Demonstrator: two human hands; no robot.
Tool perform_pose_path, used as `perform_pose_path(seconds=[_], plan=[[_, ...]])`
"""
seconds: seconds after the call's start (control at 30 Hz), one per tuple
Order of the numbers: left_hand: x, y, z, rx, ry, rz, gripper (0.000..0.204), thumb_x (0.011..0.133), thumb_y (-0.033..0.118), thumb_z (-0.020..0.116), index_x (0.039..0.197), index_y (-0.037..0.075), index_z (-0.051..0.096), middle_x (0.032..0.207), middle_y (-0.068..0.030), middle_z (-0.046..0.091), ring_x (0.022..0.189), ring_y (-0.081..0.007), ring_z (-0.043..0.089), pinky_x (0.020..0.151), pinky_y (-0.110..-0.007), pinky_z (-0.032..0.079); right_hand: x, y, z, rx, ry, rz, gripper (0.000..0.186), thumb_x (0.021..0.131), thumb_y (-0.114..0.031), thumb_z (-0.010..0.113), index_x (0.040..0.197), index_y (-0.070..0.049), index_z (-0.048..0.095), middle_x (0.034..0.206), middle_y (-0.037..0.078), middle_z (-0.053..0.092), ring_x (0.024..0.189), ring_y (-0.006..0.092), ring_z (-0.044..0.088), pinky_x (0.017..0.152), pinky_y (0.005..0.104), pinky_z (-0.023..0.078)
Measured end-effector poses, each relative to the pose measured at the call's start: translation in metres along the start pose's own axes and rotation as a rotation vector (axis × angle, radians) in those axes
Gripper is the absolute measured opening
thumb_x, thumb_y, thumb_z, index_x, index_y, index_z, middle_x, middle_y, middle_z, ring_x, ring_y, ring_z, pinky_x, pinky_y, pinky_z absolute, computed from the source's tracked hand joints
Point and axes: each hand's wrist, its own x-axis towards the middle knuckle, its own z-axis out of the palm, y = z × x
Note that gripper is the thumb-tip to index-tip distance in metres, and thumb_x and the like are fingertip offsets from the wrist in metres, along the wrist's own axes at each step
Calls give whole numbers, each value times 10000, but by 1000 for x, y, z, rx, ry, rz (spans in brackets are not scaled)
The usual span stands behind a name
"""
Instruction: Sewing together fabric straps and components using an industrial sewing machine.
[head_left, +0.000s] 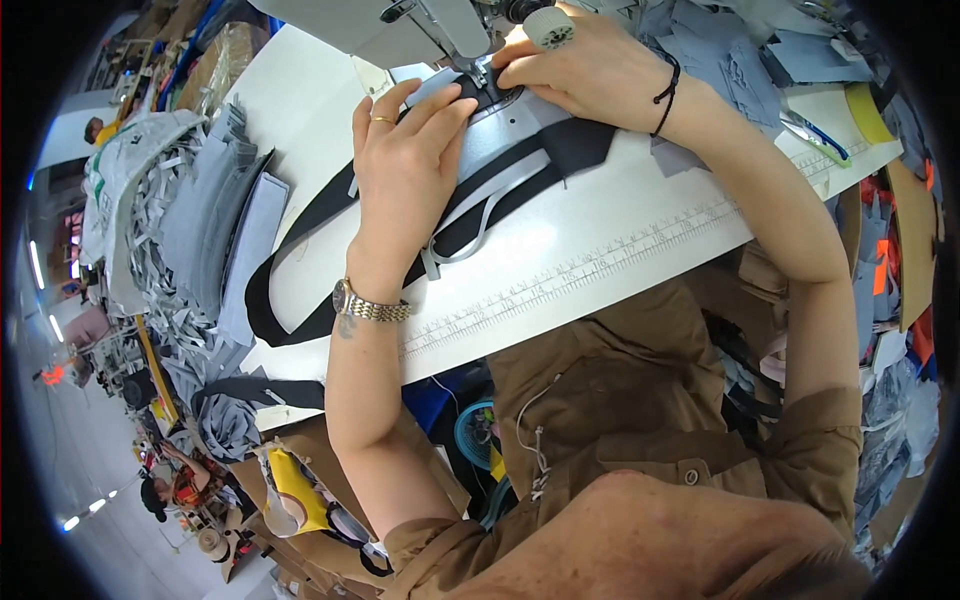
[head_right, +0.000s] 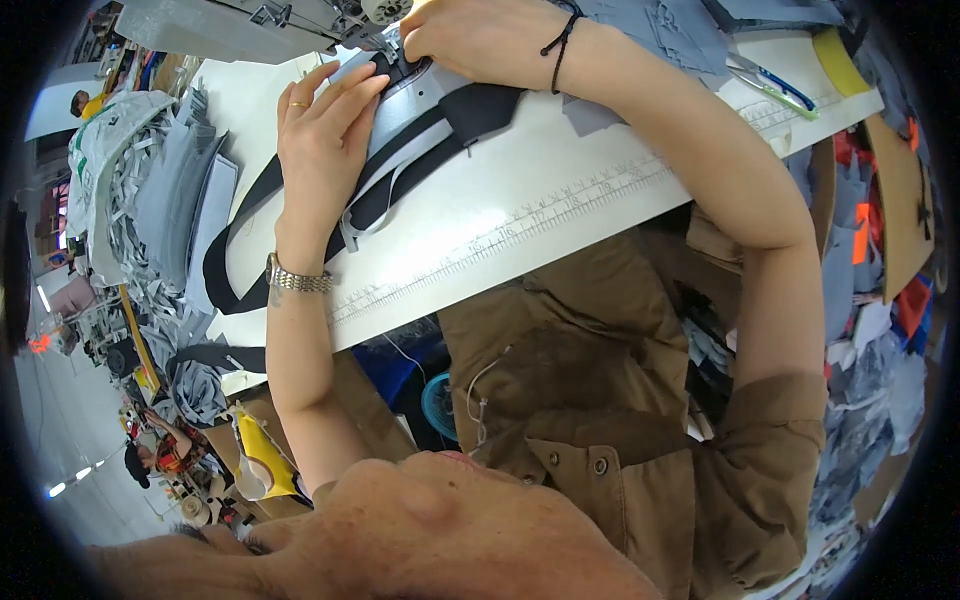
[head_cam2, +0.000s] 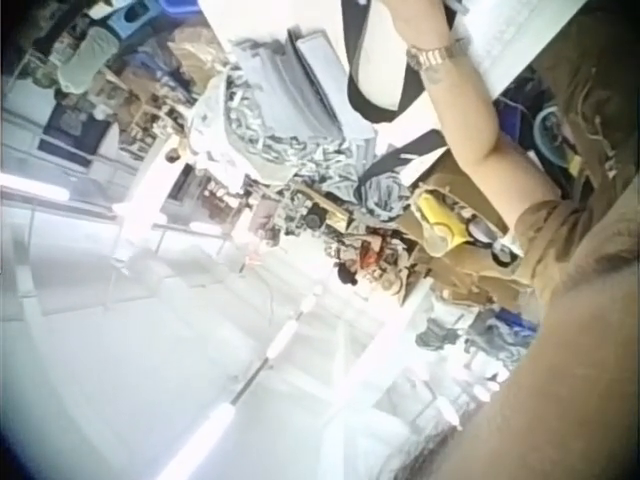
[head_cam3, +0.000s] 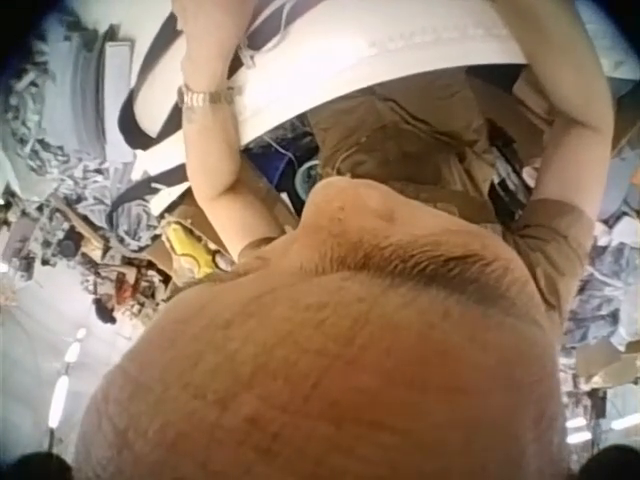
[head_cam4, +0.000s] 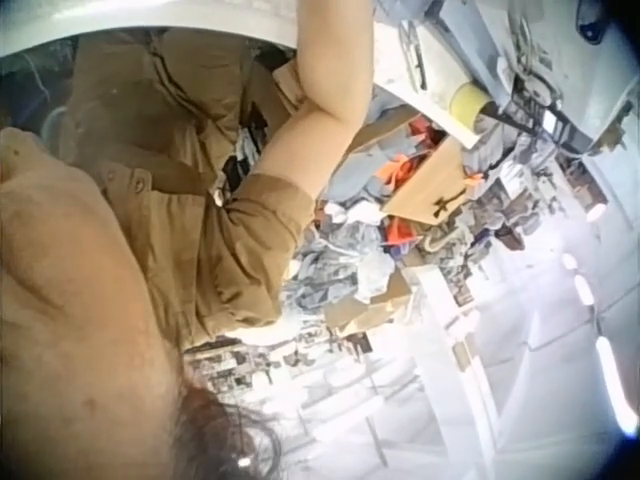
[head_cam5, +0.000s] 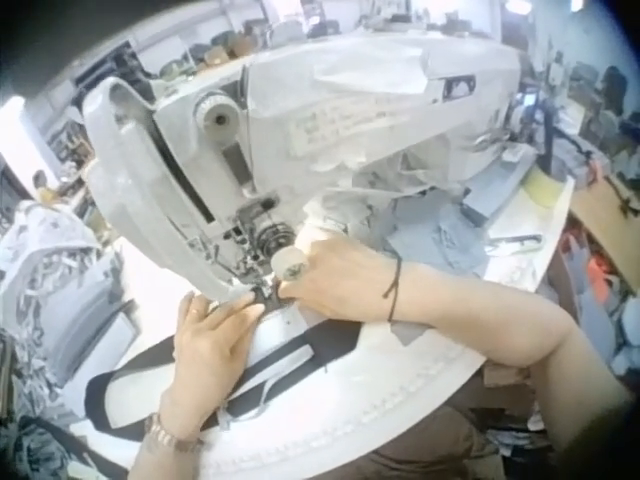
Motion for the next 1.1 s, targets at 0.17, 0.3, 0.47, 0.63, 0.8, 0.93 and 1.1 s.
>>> perform_pose_path(seconds=[0.17, 0.3, 0.47, 0.63, 0.8, 0.93, 1.1], plan=[[4, -8, 5, -12, -14, -57, 187, 915, 128, 660, 1075, 155, 752, 1157, -5, 726, 1207, -307, 578, 1048, -559, 380, 15, -2, -6, -83, 250, -65, 114, 795, -160, 616, 805, -69, 685, 819, 133, 654, 849, 299, 646, 804, 398, 497], [1, -12, 8, -8, -6, -72, 188, 948, 147, 633, 1097, 157, 749, 1170, -9, 722, 1219, -311, 567, 1044, -560, 376, 8, -5, -13, -191, 212, -48, 107, 804, -160, 605, 803, -73, 667, 831, 127, 663, 833, 297, 648, 795, 393, 499], [2, -14, 8, -84, 15, -75, 184, 941, 123, 632, 1085, 102, 745, 1150, -41, 727, 1200, -321, 572, 1034, -460, 393, -11, -19, -20, 237, 64, -137, 185, 969, -212, 573, 1091, -91, 641, 1126, 53, 638, 1048, 241, 607, 998, 439, 407], [8, 3, -23, -321, 8, -174, 181, 906, 174, 668, 1033, 72, 748, 1070, -78, 732, 1161, -323, 584, 1006, -409, 420, -1, -30, -35, 263, -38, -143, 290, 941, -316, 617, 980, -31, 647, 1023, 91, 607, 1008, 273, 578, 901, 375, 416], [6, 30, -46, -360, -179, 38, 211, 821, 209, 728, 960, 51, 744, 906, -112, 712, 945, -310, 617, 863, -424, 472, -9, -23, -55, 205, -297, -46, 329, 919, -337, 651, 835, -18, 653, 872, 105, 602, 896, 288, 586, 886, 386, 416], [6, 18, -52, -422, -393, -162, 204, 812, 210, 755, 916, 34, 750, 819, -114, 685, 807, -250, 588, 725, -381, 475, -10, -22, -45, 301, 23, -233, 291, 905, -285, 672, 793, -20, 629, 762, 107, 597, 773, 296, 588, 917, 373, 422], [1, 6, -46, -455, -188, -421, 223, 810, 134, 763, 995, 12, 730, 822, -115, 693, 796, -249, 612, 689, -342, 487, -9, -20, -30, 332, -64, -21, 252, 896, -175, 672, 1123, -90, 600, 763, 118, 629, 720, 324, 608, 904, 388, 447]])
